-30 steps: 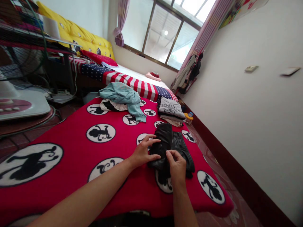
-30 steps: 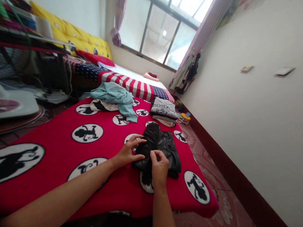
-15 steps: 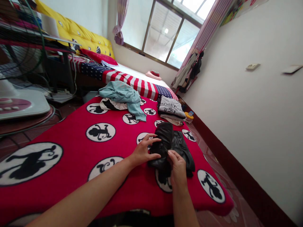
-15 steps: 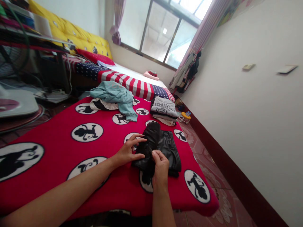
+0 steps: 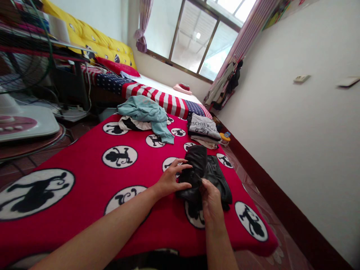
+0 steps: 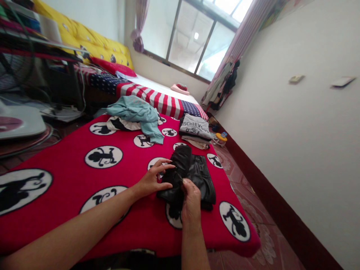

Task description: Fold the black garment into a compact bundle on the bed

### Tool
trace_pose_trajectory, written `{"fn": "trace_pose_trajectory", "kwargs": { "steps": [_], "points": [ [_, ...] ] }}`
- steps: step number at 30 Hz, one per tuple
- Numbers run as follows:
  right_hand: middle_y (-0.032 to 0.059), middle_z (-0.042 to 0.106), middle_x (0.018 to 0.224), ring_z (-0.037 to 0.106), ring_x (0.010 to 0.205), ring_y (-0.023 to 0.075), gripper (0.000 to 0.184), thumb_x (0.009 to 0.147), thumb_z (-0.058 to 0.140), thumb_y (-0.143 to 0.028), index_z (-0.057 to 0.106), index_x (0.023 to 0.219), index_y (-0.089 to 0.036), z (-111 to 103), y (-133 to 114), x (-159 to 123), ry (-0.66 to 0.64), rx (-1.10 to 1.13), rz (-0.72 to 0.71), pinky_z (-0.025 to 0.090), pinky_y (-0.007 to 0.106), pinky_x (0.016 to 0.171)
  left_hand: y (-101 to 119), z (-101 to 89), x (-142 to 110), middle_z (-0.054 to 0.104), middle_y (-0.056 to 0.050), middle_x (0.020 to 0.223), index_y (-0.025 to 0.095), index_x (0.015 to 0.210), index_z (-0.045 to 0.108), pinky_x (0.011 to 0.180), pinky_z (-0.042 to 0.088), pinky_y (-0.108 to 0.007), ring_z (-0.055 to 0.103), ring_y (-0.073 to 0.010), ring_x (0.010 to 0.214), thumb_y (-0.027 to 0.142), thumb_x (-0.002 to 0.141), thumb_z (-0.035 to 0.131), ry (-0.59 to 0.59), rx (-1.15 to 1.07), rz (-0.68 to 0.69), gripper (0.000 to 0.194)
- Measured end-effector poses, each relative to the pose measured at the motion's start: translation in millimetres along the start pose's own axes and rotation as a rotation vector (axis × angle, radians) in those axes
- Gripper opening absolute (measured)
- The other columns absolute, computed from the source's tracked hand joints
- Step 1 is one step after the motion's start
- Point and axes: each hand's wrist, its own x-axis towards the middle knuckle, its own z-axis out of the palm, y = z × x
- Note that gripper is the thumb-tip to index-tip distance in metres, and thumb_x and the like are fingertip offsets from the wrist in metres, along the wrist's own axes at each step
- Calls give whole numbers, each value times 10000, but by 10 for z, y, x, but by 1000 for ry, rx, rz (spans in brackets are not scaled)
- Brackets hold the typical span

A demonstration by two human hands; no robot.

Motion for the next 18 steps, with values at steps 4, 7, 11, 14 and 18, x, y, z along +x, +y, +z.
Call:
{"fn": "trace_pose_trajectory", "kwargs": {
  "steps": [4,7,11,14,18],
  "points": [
    [-9,671,718,572,687,142,161,618,750,-308,726,703,-173,-10,13,1,-17,38,-3,461,256,662,-6,3,-2,492,-87,1311,266,1213,616,916,480,-334,484,-255,1215,307,662,829,1,-5,5,592],
    [-9,681,723,585,700,145,152,616,743,-300,731,702,-174,-10,29,7,6,76,3,471,258,677,-12,3,-3,493,-86,1313,271,1215,617,914,480,-333,488,-254,1209,311,665,827,-1,-4,6,590],
    [-2,701,751,606,734,152,160,608,734,-291,738,714,-171,7,35,1,36,102,-1,483,261,714,-17,6,-1,493,-81,1314,280,1223,616,927,476,-338,481,-257,1215,322,665,828,-5,-5,12,598],
    [4,711,785,616,763,160,184,609,730,-300,738,738,-169,31,33,-18,42,104,-10,487,269,735,-15,8,1,493,-81,1314,280,1223,617,928,477,-339,481,-257,1215,318,669,826,-7,-8,7,593],
    [16,705,816,620,792,179,228,632,734,-328,729,796,-170,59,41,-81,64,25,-37,485,305,774,-3,-3,-4,494,-81,1310,273,1209,626,903,492,-336,495,-256,1184,324,658,829,1,-10,-21,589]
  ]
}}
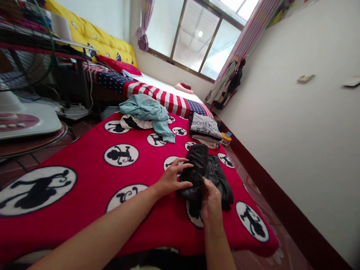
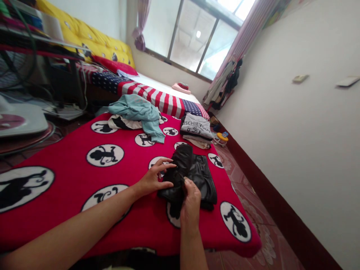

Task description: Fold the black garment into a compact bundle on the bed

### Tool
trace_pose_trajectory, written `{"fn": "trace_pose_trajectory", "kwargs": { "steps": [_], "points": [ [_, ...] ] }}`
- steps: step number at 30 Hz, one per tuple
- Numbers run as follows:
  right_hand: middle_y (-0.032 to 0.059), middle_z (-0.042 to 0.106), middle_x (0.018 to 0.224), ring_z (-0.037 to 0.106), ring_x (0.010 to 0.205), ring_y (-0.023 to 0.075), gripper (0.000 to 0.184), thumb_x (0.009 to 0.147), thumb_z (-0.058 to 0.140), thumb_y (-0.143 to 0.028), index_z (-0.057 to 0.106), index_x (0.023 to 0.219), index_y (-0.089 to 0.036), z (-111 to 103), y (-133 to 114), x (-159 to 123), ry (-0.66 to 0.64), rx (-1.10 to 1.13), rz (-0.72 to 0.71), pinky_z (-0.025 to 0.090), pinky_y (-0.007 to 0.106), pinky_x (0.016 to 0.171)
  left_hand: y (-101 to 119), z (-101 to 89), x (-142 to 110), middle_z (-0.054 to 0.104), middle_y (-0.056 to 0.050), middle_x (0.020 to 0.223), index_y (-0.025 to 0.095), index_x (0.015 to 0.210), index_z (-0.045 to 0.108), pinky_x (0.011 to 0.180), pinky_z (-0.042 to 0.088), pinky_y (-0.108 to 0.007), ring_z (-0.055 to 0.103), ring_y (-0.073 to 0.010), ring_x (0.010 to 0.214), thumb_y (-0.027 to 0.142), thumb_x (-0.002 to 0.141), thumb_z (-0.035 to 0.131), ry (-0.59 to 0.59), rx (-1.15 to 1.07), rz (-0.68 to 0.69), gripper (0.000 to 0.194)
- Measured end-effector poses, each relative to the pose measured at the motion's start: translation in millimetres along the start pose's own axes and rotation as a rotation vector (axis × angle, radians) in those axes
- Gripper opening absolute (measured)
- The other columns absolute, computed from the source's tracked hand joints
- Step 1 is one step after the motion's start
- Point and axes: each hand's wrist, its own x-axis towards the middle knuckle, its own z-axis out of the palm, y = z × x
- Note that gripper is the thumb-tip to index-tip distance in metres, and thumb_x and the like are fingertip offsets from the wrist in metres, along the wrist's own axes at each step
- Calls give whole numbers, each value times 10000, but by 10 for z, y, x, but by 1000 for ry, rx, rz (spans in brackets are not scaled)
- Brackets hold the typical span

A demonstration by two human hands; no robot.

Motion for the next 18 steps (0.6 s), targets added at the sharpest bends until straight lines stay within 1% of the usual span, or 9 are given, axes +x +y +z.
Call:
{"fn": "trace_pose_trajectory", "kwargs": {
  "steps": [2,5,7,8,10,12,15,16,18],
  "points": [
    [27,695,868,615,844,189,229,671,729,-360,723,808,-176,5,6,-49,8,-138,-76,473,320,816,4,-15,-4,487,-80,1318,275,1221,616,812,522,-305,529,-239,1109,330,663,819,-4,-10,-44,596],
    [48,657,1014,582,990,193,224,771,663,-393,708,773,-174,9,19,-101,-17,-352,-292,426,311,909,-2,-39,-6,463,-80,1342,277,1254,590,611,500,-218,556,-189,978,314,753,719,-15,-75,-112,519],
    [46,633,1036,581,961,175,238,794,639,-411,680,805,-176,14,26,-86,21,-353,-351,434,304,893,-10,-51,-1,471,-82,1333,261,1245,600,567,465,-193,552,-170,938,291,814,628,-10,-127,-123,433],
    [42,625,1010,586,902,164,257,783,647,-429,659,843,-179,19,26,-60,61,-324,-333,455,300,846,-12,-54,2,481,-84,1322,252,1234,610,572,460,-192,549,-167,934,281,831,595,-5,-145,-121,404],
    [37,609,971,580,798,150,364,734,681,-476,603,938,-185,37,15,20,130,-289,-251,481,281,722,-7,-55,7,490,-86,1310,244,1219,622,581,461,-194,546,-173,946,268,837,575,-3,-162,-118,385],
    [52,592,1004,574,759,150,514,681,709,-510,549,1046,-185,69,-9,107,136,-333,-195,474,261,628,14,-52,6,481,-83,1319,252,1226,615,575,466,-191,545,-182,968,247,810,601,-9,-160,-125,416],
    [85,566,1103,580,745,156,748,587,771,-470,466,1207,-183,129,-49,181,68,-487,-187,482,272,610,57,-49,-5,467,-78,1334,258,1235,604,585,479,-192,546,-178,967,190,747,651,-18,-140,-130,495],
    [91,564,1119,584,745,161,796,564,783,-433,445,1240,-184,143,-59,185,43,-535,-190,491,283,625,68,-50,-9,468,-77,1334,256,1231,605,594,482,-195,547,-172,956,172,734,656,-18,-135,-130,507],
    [95,570,1137,594,767,171,816,548,774,-345,424,1270,-193,147,-73,172,-6,-584,-192,503,301,659,79,-52,-13,473,-75,1330,252,1216,617,603,482,-198,549,-165,939,150,730,644,-17,-134,-129,497]
  ]
}}
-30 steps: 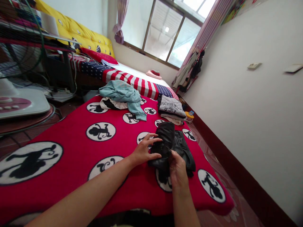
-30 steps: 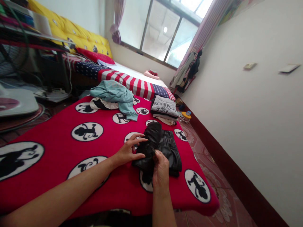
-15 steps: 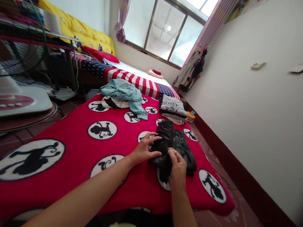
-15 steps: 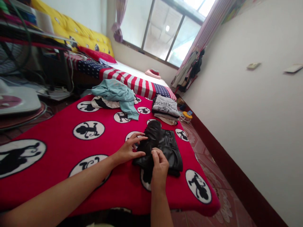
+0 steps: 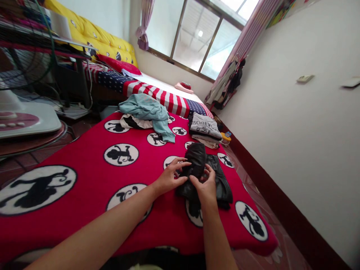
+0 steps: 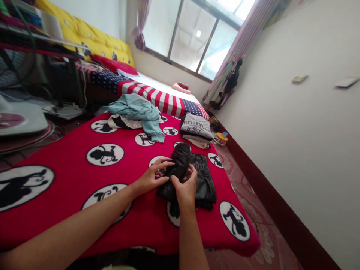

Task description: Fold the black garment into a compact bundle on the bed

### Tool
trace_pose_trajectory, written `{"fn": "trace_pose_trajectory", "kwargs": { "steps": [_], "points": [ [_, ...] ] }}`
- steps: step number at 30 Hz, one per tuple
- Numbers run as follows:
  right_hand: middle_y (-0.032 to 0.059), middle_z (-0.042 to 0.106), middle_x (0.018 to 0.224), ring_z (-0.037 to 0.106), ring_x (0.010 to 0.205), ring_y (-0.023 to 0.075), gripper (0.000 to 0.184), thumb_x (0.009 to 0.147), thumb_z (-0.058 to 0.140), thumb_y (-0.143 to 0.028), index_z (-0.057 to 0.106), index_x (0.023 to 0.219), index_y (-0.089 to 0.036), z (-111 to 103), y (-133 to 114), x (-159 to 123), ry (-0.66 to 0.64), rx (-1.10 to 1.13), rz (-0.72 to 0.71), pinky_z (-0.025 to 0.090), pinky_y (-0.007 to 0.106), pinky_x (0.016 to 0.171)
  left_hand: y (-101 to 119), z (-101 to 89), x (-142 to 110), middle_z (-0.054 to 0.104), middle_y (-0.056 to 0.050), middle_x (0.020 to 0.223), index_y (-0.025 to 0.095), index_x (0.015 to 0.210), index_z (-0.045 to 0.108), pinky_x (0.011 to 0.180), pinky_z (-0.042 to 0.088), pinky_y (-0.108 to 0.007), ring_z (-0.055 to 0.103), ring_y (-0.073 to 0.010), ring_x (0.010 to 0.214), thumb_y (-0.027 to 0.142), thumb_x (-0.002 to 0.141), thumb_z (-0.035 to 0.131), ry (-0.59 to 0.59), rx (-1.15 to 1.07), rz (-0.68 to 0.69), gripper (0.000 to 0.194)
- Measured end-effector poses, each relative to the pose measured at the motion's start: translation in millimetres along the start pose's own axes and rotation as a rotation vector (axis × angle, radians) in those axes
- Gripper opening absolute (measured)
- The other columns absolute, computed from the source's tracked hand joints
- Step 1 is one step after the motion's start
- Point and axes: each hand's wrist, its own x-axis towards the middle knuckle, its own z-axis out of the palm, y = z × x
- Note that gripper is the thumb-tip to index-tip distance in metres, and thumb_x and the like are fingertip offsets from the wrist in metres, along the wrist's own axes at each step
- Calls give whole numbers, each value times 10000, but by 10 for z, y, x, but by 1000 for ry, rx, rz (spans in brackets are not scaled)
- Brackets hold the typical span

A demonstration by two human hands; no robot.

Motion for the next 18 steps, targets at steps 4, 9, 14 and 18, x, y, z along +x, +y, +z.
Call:
{"fn": "trace_pose_trajectory", "kwargs": {
  "steps": [4,9,14,18],
  "points": [
    [88,578,1188,594,828,175,728,513,685,-174,483,1211,-222,-100,43,-40,-93,147,7,501,292,682,-28,0,14,481,-80,1315,246,1196,632,591,480,-196,549,-171,943,153,754,604,3,-29,4,453],
    [74,602,1195,598,886,191,589,512,668,-191,583,1095,-216,-188,84,-36,-123,372,125,478,256,635,-80,8,32,474,-78,1322,248,1219,614,563,462,-176,536,-187,998,207,805,570,10,-43,4,418],
    [89,629,1146,631,871,212,633,604,741,-448,551,1155,-202,-22,26,-32,22,233,141,488,279,630,-43,7,10,460,-83,1335,247,1233,598,601,491,-198,542,-178,972,249,792,613,-2,-10,14,441],
    [89,660,1087,632,825,201,725,540,798,-338,517,1189,-184,8,41,-52,-26,97,46,506,295,682,2,1,-3,468,-91,1327,235,1212,607,602,493,-208,550,-170,934,254,784,618,8,6,13,429]
  ]
}}
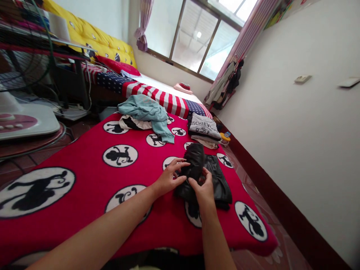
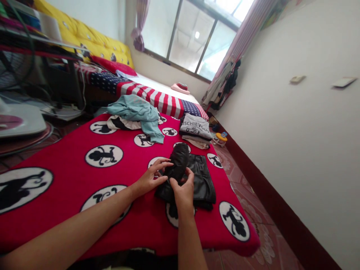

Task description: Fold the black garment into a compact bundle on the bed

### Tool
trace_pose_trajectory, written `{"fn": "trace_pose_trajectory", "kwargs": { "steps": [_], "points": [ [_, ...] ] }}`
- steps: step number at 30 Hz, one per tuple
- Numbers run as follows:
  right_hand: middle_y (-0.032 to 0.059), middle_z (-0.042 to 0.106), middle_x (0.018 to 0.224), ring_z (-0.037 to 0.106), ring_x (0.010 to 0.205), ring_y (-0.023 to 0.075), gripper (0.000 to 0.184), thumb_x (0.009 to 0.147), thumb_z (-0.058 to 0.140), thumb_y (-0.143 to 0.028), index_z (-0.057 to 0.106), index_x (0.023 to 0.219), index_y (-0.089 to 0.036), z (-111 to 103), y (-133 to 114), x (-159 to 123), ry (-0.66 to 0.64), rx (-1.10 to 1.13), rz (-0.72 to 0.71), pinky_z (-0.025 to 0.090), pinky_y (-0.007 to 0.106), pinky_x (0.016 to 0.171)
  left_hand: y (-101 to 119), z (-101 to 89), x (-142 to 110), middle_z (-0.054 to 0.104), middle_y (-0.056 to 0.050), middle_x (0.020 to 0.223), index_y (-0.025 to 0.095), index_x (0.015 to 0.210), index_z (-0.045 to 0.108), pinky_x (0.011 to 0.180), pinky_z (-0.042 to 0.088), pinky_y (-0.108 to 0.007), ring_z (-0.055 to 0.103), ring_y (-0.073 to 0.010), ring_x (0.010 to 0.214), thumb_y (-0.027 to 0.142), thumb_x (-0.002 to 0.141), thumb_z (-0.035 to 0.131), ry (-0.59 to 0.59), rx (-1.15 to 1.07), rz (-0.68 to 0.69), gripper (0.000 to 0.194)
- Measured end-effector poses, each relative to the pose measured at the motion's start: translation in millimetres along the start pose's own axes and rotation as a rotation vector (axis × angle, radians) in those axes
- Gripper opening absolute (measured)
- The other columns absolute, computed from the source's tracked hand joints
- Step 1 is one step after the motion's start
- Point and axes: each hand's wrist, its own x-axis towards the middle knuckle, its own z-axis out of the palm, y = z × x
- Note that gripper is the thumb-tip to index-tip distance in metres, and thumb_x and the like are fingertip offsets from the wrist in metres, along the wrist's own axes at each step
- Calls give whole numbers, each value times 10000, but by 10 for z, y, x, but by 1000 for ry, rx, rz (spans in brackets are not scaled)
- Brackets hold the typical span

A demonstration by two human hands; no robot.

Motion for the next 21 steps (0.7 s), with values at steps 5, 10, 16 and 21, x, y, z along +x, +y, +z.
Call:
{"fn": "trace_pose_trajectory", "kwargs": {
  "steps": [5,10,16,21],
  "points": [
    [77,685,1017,645,830,218,584,567,792,-379,595,1082,-186,-201,-54,91,-74,-6,76,515,273,582,10,8,-6,458,-96,1402,245,1282,568,771,527,-308,528,-244,1137,231,783,623,-39,65,56,503],
    [73,713,877,661,774,242,564,578,792,-460,654,1049,-184,-195,-197,339,-24,-186,21,490,280,525,10,1,-35,435,-87,1467,265,1359,507,1112,299,-479,403,-273,1326,240,790,644,-100,115,170,586],
    [30,675,616,607,556,193,228,592,740,-335,689,717,-152,-181,-287,598,-247,-287,33,434,265,481,9,-14,-43,491,-108,1403,239,1365,480,756,515,-302,576,-226,1093,256,823,600,-50,-28,9,556],
    [29,664,579,570,467,165,159,558,725,-203,651,694,-166,-570,-678,643,-77,-68,186,420,252,414,-76,32,9,543,-110,1272,204,1328,474,651,485,-247,624,-150,875,247,819,591,96,-60,-72,525]
  ]
}}
